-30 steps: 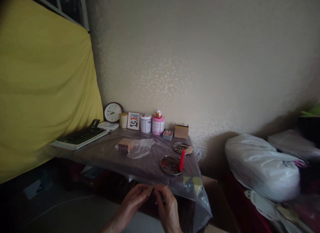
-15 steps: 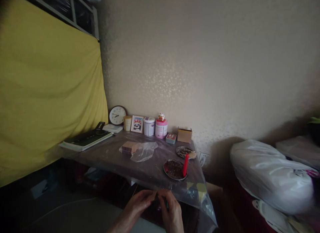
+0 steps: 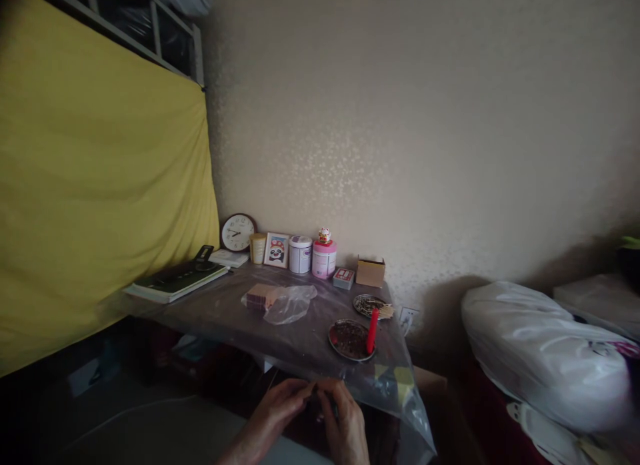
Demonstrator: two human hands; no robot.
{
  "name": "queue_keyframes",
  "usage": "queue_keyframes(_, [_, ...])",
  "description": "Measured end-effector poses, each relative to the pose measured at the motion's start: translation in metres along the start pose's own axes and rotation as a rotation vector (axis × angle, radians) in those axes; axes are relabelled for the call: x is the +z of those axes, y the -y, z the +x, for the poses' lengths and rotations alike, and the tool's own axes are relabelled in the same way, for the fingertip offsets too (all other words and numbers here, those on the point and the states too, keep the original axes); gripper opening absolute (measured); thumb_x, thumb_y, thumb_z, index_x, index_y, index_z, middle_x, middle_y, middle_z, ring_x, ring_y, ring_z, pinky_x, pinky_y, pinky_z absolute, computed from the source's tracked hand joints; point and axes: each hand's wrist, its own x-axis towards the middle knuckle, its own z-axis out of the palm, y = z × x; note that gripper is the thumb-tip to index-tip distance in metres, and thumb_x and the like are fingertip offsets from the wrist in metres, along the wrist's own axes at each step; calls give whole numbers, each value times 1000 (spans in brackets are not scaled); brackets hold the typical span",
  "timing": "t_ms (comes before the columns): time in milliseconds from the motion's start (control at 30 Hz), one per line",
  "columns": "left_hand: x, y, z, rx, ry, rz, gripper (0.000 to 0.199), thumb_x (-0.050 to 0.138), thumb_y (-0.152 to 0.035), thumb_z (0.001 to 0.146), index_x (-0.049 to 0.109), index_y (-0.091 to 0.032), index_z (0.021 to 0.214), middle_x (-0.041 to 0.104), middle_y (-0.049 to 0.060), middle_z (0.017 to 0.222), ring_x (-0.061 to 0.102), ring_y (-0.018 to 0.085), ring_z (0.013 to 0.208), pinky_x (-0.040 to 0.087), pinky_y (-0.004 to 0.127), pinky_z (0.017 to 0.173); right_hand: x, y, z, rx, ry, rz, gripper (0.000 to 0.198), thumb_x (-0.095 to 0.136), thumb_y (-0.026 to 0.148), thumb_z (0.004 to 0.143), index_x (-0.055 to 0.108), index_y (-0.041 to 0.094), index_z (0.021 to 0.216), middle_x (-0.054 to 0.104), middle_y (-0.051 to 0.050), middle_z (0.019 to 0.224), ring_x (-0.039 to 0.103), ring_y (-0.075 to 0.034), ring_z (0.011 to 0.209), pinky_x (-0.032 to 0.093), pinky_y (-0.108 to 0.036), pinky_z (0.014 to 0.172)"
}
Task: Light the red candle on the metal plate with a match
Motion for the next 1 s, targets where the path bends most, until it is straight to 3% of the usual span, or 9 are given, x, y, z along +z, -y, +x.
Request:
queue_keyframes(400, [-3,3,1,3,-18,-31,17,69,-23,72,68,-17,88,68,6,91,58,19,89,40,31,82,-2,6,1,14,9,18,17,52,34,85,63,22,87,69,-3,86,65,-16,80,49,-20,74])
queue_keyframes(1000, [0,1,2,18,-24,-52,21,70,-27,70,68,-16,88,69,7,90,59,21,90,40,31,83,3,1,-1,-31,-11,22,14,53,30,85,64,23,90,69,-3,89,65,-17,84,49,-21,77])
